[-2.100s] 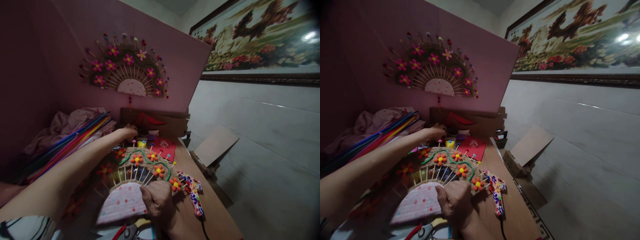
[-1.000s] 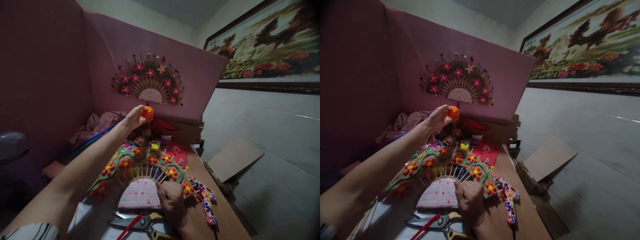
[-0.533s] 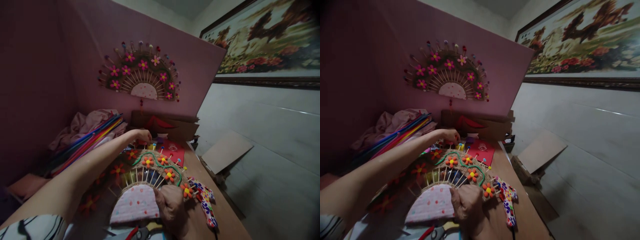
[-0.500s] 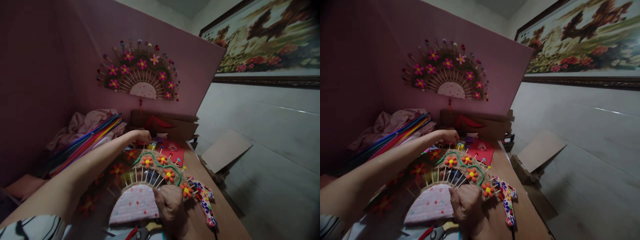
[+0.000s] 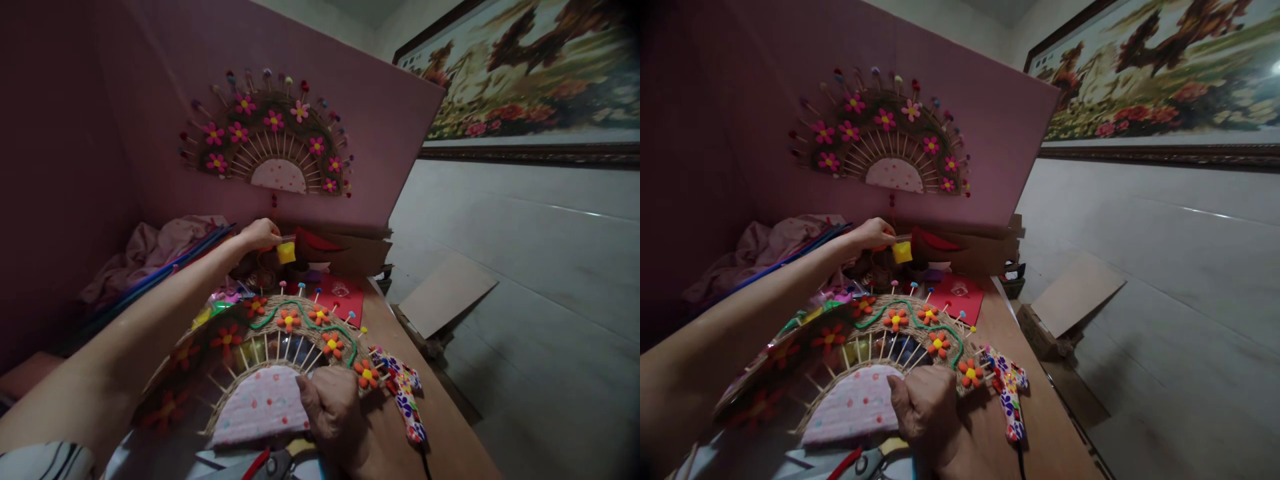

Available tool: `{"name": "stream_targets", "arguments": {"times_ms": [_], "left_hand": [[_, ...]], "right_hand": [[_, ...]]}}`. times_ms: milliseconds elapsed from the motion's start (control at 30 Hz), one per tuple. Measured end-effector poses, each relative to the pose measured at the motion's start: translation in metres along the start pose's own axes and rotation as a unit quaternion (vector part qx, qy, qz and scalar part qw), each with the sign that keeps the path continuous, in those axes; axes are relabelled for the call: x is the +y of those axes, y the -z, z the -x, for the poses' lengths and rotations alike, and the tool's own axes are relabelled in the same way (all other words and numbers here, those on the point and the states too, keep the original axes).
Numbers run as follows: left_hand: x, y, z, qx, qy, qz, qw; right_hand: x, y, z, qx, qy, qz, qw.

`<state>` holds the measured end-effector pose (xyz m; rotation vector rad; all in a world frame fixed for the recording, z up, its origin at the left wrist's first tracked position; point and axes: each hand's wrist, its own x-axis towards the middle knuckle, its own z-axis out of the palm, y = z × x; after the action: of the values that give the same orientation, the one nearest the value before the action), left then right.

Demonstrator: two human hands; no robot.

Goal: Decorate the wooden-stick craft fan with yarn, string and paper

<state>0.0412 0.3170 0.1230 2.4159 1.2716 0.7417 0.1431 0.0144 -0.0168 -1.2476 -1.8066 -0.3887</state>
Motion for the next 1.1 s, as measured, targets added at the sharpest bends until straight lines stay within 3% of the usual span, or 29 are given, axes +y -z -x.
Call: {"name": "stream_targets", "arguments": {"times_ms": [233, 467, 667, 867, 1100], "left_hand": [[-0.004, 0.015, 0.023, 0.000, 0.072, -0.148, 0.986], [0.020, 0.007, 0.044, -0.008, 0.034, -0.248, 0.968], [0.024, -0.007, 0.042, -0.084, -0.013, -0.279, 0.956], [0.013, -0.020, 0.036, -0.101, -0.080, -0.299, 0.946], [0.001, -0.020, 0.028, -0.129, -0.056, -0.288, 0.947]], "right_hand": [[0.001, -0.001, -0.001, 0.011, -0.005, -0.012, 1.000], [-0.001, 0.001, -0.003, 0.021, 0.018, -0.009, 1.000], [-0.001, 0.002, -0.005, 0.032, 0.013, 0.007, 0.999], [0.000, 0.000, -0.005, 0.032, 0.021, 0.012, 0.999], [0.000, -0.001, -0.003, 0.038, 0.027, 0.007, 0.999]]}}
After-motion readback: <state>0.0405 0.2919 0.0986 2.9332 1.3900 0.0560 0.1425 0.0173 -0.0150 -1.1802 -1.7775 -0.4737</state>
